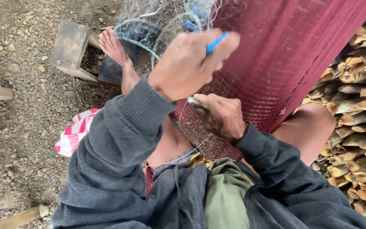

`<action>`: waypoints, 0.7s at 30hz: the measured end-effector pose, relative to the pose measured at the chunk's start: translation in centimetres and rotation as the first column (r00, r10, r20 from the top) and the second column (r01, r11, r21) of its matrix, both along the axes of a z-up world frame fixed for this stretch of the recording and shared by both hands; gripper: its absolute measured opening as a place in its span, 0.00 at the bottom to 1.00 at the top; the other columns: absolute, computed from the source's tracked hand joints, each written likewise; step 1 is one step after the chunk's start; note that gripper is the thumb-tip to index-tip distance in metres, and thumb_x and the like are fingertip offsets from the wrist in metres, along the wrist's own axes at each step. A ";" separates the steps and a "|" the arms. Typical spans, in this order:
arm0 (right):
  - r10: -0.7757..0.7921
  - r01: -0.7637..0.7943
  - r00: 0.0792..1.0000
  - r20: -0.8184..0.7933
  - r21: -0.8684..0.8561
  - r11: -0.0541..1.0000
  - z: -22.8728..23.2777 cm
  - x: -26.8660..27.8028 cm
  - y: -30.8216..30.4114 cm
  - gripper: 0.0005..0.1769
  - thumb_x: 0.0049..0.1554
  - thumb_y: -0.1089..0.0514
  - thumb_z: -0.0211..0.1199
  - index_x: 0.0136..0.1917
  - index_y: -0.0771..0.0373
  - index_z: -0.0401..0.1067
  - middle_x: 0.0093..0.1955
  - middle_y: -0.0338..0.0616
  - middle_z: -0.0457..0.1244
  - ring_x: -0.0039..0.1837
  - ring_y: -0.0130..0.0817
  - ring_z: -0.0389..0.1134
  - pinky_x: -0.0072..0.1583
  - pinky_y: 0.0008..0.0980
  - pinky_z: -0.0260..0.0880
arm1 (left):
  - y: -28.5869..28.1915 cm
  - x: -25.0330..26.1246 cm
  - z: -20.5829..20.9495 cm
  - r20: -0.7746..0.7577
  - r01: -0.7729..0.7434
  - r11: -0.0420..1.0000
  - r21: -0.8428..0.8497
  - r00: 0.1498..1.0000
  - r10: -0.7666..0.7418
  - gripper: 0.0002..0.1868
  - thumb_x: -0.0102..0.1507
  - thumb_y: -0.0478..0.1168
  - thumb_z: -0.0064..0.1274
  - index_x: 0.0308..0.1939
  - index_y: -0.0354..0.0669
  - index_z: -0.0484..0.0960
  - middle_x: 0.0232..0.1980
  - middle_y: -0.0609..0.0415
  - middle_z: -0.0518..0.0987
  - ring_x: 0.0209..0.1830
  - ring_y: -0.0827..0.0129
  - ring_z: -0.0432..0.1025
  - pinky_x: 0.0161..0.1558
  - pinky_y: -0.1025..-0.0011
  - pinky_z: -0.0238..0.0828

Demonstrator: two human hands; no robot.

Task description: Repairing a fishing net by threading line through the mesh using a shuttle tool and a pen.

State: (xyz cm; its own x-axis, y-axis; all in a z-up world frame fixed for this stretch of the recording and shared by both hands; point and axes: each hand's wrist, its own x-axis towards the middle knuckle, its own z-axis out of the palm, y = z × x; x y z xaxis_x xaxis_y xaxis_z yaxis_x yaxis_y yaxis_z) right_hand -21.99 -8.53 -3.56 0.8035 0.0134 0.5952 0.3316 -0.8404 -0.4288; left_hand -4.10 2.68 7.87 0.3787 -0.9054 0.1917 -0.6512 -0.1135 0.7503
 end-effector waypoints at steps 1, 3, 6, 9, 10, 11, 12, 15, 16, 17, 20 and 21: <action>-0.001 0.001 1.000 0.026 -0.017 1.000 -0.7 0.0 -0.1 0.12 0.77 0.49 0.63 0.61 0.59 0.80 0.40 0.40 0.68 0.39 0.47 0.76 0.39 0.46 0.80 | -0.4 -0.3 0.4 -0.032 -0.047 0.984 -0.171 0.999 0.042 0.22 0.85 0.55 0.44 0.43 0.49 0.83 0.31 0.46 0.83 0.34 0.44 0.83 0.43 0.51 0.81; -0.001 0.003 0.999 0.055 -0.036 0.999 -1.6 -0.2 -0.3 0.14 0.77 0.49 0.62 0.65 0.56 0.82 0.42 0.39 0.69 0.42 0.48 0.77 0.41 0.47 0.81 | -1.1 -0.8 0.5 -0.067 -0.094 0.936 -0.339 0.995 0.075 0.23 0.85 0.60 0.40 0.45 0.55 0.81 0.33 0.54 0.83 0.34 0.55 0.81 0.43 0.61 0.83; -0.003 0.005 0.999 0.051 -0.033 0.999 -2.5 -0.6 -0.4 0.11 0.75 0.51 0.64 0.59 0.60 0.80 0.39 0.45 0.66 0.41 0.54 0.76 0.37 0.51 0.77 | -1.9 -1.2 -1.0 -0.224 -0.102 0.962 -0.252 0.974 0.045 0.41 0.81 0.75 0.24 0.46 0.50 0.83 0.42 0.47 0.88 0.46 0.52 0.88 0.50 0.53 0.88; -0.037 0.039 0.999 0.040 -0.048 0.998 -2.9 -0.7 -0.9 0.11 0.74 0.47 0.67 0.53 0.54 0.80 0.40 0.33 0.65 0.41 0.44 0.75 0.40 0.41 0.79 | -1.9 -1.4 -2.3 -0.032 -0.003 0.991 -0.130 1.000 -0.001 0.36 0.85 0.63 0.22 0.45 0.48 0.82 0.38 0.45 0.84 0.44 0.46 0.85 0.50 0.53 0.84; -0.023 0.024 0.999 0.035 -0.046 0.999 -3.0 -0.8 -1.1 0.11 0.74 0.48 0.68 0.52 0.54 0.80 0.41 0.34 0.66 0.40 0.44 0.75 0.39 0.43 0.79 | -1.5 -1.8 -1.8 0.076 -0.051 0.998 0.046 0.996 0.048 0.34 0.85 0.66 0.26 0.50 0.47 0.79 0.43 0.42 0.84 0.46 0.39 0.86 0.51 0.42 0.84; -0.001 0.002 1.000 0.025 -0.042 0.999 -3.2 -0.9 -1.2 0.11 0.74 0.49 0.69 0.51 0.55 0.79 0.41 0.36 0.68 0.40 0.44 0.75 0.39 0.44 0.79 | -0.8 -2.2 -1.4 0.188 -0.122 0.969 0.217 0.979 0.081 0.34 0.85 0.69 0.29 0.54 0.45 0.77 0.47 0.40 0.85 0.49 0.32 0.86 0.52 0.32 0.84; -0.003 0.003 1.000 0.018 -0.036 0.999 -3.1 -1.2 -1.0 0.11 0.74 0.49 0.69 0.51 0.55 0.79 0.41 0.36 0.68 0.40 0.44 0.75 0.39 0.44 0.79 | -0.8 -2.0 -3.0 0.182 -0.119 0.968 0.223 0.980 0.078 0.34 0.85 0.69 0.29 0.54 0.45 0.77 0.47 0.40 0.85 0.49 0.32 0.86 0.52 0.32 0.84; 0.031 -0.029 0.999 -0.011 0.100 0.995 -2.9 -0.7 -1.3 0.06 0.73 0.56 0.68 0.59 0.58 0.82 0.46 0.44 0.74 0.45 0.55 0.80 0.41 0.48 0.81 | -0.7 -0.9 -6.4 0.095 -0.220 0.949 0.225 0.975 0.203 0.31 0.82 0.70 0.41 0.49 0.47 0.77 0.41 0.29 0.84 0.49 0.19 0.84 0.52 0.29 0.80; 0.022 -0.019 0.999 -0.026 0.125 0.992 -3.1 -0.5 -1.5 0.07 0.72 0.55 0.71 0.61 0.58 0.82 0.46 0.45 0.74 0.45 0.56 0.80 0.41 0.50 0.81 | -0.4 -0.7 -6.9 0.041 -0.216 0.942 0.256 0.976 0.213 0.30 0.81 0.70 0.45 0.50 0.48 0.78 0.41 0.27 0.85 0.52 0.19 0.85 0.54 0.29 0.80; 0.009 -0.003 0.999 -0.043 0.152 0.988 -3.4 -0.5 -1.7 0.10 0.71 0.54 0.74 0.62 0.58 0.82 0.45 0.47 0.75 0.46 0.58 0.81 0.42 0.53 0.81 | -0.3 -0.5 -7.4 -0.016 -0.206 0.935 0.288 0.976 0.219 0.29 0.80 0.70 0.48 0.50 0.48 0.78 0.41 0.25 0.86 0.54 0.20 0.85 0.56 0.30 0.80; 0.000 0.029 0.992 -0.123 0.233 0.972 -3.2 -0.4 -1.4 0.09 0.68 0.57 0.76 0.61 0.57 0.82 0.45 0.49 0.76 0.47 0.59 0.82 0.44 0.54 0.83 | 0.0 -0.6 -8.9 -0.028 -0.194 0.896 0.399 0.974 0.223 0.32 0.82 0.74 0.36 0.52 0.52 0.77 0.41 0.28 0.86 0.56 0.23 0.86 0.59 0.32 0.81; 0.000 0.029 0.992 -0.123 0.233 0.972 -3.2 -0.4 -1.7 0.09 0.68 0.57 0.76 0.61 0.57 0.82 0.45 0.49 0.76 0.47 0.59 0.82 0.44 0.54 0.83 | 0.2 -0.4 -9.4 -0.028 -0.194 0.896 0.399 0.974 0.224 0.32 0.82 0.74 0.36 0.52 0.52 0.77 0.41 0.28 0.86 0.56 0.23 0.86 0.59 0.32 0.81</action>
